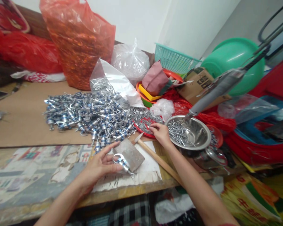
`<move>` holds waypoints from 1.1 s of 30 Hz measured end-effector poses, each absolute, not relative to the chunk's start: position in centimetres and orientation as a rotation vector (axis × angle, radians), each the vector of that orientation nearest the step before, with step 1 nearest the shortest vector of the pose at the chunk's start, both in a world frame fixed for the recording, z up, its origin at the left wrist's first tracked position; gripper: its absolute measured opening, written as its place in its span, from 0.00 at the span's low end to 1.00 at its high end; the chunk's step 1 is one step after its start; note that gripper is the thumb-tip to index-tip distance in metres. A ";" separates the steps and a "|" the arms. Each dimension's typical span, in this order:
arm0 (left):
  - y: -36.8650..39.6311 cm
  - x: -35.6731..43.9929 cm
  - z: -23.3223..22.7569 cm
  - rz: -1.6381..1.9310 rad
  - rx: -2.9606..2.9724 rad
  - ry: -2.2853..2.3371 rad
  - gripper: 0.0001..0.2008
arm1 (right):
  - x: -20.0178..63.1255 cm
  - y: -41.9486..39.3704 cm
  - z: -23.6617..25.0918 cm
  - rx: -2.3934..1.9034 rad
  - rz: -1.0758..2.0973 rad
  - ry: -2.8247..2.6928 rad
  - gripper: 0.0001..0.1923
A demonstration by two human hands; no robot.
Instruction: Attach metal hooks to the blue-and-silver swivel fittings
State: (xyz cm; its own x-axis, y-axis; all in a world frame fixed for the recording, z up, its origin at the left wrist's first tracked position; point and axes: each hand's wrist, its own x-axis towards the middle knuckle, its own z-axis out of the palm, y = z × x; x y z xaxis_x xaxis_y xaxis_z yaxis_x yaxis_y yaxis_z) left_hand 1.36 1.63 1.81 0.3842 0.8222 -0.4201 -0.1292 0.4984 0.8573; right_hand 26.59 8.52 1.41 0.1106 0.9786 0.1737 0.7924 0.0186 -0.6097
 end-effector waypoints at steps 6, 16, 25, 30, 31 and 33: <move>1.4 1.4 2.2 0.702 0.834 0.997 0.42 | 20.9 3.0 3.1 -1.448 0.907 -1.937 0.05; 1.5 1.4 2.1 0.721 0.863 0.957 0.44 | 17.6 2.9 3.8 -1.214 0.642 -2.362 0.07; 1.5 1.3 2.1 0.733 0.856 0.956 0.42 | 21.8 0.6 1.9 -1.502 0.349 -1.788 0.11; 1.5 1.3 2.1 0.739 0.870 0.958 0.42 | 25.8 -1.2 0.1 -2.002 0.418 -2.021 0.14; 1.6 1.3 2.0 0.740 0.875 0.963 0.42 | 26.0 -1.4 0.1 -2.005 0.456 -1.999 0.12; 1.6 1.3 1.9 0.736 0.879 0.966 0.42 | 25.8 -2.0 0.7 -1.905 0.479 -1.933 0.13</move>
